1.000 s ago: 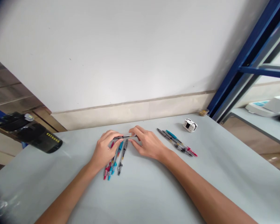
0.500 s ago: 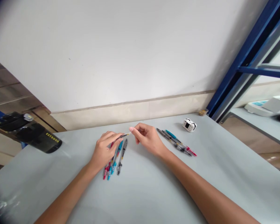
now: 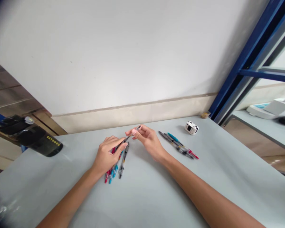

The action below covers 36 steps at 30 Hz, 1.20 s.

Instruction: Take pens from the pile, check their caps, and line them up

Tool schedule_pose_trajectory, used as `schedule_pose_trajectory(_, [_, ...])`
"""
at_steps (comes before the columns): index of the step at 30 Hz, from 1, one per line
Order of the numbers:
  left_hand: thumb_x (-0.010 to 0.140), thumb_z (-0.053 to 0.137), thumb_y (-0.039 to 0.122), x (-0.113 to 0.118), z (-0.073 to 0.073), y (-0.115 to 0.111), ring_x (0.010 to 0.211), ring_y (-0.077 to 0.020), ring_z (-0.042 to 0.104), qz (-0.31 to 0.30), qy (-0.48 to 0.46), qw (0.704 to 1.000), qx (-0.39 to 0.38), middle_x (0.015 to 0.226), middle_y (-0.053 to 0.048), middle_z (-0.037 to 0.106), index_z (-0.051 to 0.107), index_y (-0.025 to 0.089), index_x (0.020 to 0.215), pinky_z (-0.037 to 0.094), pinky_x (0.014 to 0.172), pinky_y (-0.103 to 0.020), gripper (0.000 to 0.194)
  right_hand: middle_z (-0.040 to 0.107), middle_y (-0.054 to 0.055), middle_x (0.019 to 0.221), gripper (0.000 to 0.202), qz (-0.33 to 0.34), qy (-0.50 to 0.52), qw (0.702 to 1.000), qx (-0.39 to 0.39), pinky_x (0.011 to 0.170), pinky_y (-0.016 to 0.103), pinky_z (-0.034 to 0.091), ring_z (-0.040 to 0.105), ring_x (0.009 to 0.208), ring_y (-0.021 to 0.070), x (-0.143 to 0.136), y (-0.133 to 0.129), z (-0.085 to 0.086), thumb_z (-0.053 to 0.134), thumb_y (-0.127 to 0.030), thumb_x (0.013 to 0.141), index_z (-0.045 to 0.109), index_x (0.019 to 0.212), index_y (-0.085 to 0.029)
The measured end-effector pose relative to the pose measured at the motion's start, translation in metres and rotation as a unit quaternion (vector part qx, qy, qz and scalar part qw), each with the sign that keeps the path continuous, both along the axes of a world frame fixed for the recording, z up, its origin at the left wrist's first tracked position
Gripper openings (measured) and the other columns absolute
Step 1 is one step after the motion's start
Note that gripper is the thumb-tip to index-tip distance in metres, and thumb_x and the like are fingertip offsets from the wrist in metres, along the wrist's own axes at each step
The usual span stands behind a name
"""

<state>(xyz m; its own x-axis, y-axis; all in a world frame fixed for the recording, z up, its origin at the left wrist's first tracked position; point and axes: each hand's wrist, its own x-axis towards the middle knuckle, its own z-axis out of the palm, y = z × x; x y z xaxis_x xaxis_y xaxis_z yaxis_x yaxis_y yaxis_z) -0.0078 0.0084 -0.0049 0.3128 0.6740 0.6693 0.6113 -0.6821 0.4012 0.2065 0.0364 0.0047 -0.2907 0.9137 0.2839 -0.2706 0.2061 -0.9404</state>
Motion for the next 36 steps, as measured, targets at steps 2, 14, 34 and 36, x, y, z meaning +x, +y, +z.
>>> schedule_pose_trajectory(2, [0.106, 0.069, 0.032, -0.001, 0.001, 0.000, 0.085, -0.0225, 0.070, 0.001, -0.006, 1.000, 0.001, 0.091, -0.005, 0.079, 0.077, 0.024, 0.114, 0.050, 0.085, -0.040, 0.014, 0.078, 0.008, 0.114, 0.038, -0.005, 0.054, 0.998, -0.040, 0.102, 0.044, 0.055, 0.072, 0.113, 0.0252, 0.001, 0.004, 0.001, 0.075, -0.059, 0.098, 0.061, 0.097, -0.024])
schedule_pose_trajectory(14, [0.110, 0.059, 0.026, -0.003, 0.001, 0.001, 0.091, -0.0219, 0.067, 0.047, -0.006, 0.999, 0.007, 0.093, -0.004, 0.076, 0.071, 0.022, 0.102, 0.049, 0.089, -0.039, 0.015, 0.018, -0.009, 0.063, 0.041, -0.013, 0.214, 0.950, -0.228, 0.039, 0.025, 0.022, 0.009, 0.052, 0.0123, 0.042, 0.030, 0.003, 0.054, -0.048, 0.103, 0.040, 0.071, -0.025])
schedule_pose_trajectory(34, [0.111, 0.057, 0.025, -0.003, -0.001, 0.000, 0.090, -0.0212, 0.066, 0.063, 0.020, 0.998, 0.004, 0.092, -0.004, 0.075, 0.070, 0.022, 0.100, 0.047, 0.089, -0.038, 0.017, 0.016, -0.010, 0.061, 0.036, 0.001, 0.281, 0.912, -0.298, 0.038, 0.024, 0.018, 0.007, 0.050, 0.0108, 0.039, 0.021, 0.016, 0.054, -0.040, 0.099, 0.039, 0.070, -0.024])
schedule_pose_trajectory(36, [0.111, 0.056, 0.026, -0.003, -0.001, 0.001, 0.089, -0.0214, 0.066, 0.065, 0.020, 0.998, 0.004, 0.092, -0.004, 0.075, 0.070, 0.022, 0.100, 0.048, 0.088, -0.038, 0.018, 0.019, -0.009, 0.063, 0.037, 0.007, 0.280, 0.920, -0.273, 0.040, 0.023, 0.022, 0.013, 0.051, 0.0108, 0.036, 0.020, 0.017, 0.059, -0.045, 0.099, 0.045, 0.072, -0.023])
